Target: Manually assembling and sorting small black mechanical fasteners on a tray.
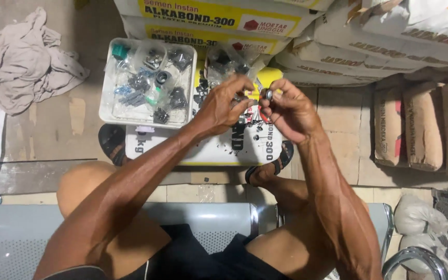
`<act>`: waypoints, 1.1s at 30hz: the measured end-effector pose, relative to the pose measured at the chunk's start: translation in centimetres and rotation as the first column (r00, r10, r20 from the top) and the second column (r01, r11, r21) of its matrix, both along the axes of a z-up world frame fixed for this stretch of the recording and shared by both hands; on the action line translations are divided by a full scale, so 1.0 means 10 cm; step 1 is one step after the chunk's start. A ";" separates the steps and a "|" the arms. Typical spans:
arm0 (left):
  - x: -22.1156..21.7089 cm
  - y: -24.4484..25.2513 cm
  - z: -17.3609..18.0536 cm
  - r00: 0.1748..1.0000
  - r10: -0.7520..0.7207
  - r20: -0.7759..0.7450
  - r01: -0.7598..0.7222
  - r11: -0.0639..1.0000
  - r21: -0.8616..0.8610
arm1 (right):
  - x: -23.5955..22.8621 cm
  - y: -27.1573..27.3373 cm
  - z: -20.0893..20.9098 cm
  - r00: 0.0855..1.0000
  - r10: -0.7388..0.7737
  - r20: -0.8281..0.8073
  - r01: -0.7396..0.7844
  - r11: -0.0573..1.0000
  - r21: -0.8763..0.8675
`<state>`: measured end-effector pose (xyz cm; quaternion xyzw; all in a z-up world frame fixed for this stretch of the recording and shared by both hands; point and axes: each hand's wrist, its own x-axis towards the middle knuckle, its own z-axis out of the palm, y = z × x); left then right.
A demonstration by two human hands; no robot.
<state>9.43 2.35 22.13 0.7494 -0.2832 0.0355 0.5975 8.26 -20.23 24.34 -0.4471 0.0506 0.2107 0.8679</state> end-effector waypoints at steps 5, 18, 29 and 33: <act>-0.20 0.00 -0.07 0.954 0.032 -0.300 -0.053 0.996 -0.065 | -0.10 0.23 0.00 0.994 -0.108 -0.017 0.106 0.990 -0.096; 0.03 0.07 -0.21 0.992 0.036 -0.125 -0.026 0.996 0.084 | -0.02 0.31 0.44 0.890 0.211 0.404 0.131 0.731 -0.670; -0.19 0.11 -0.39 0.965 -0.005 -0.263 0.022 0.998 0.062 | -0.16 0.48 0.09 0.883 0.274 0.381 0.113 0.663 -0.740; -0.16 0.09 -0.28 0.940 0.113 -0.322 -0.097 0.993 0.066 | -0.14 0.44 0.17 0.863 0.264 0.431 0.199 0.606 -0.770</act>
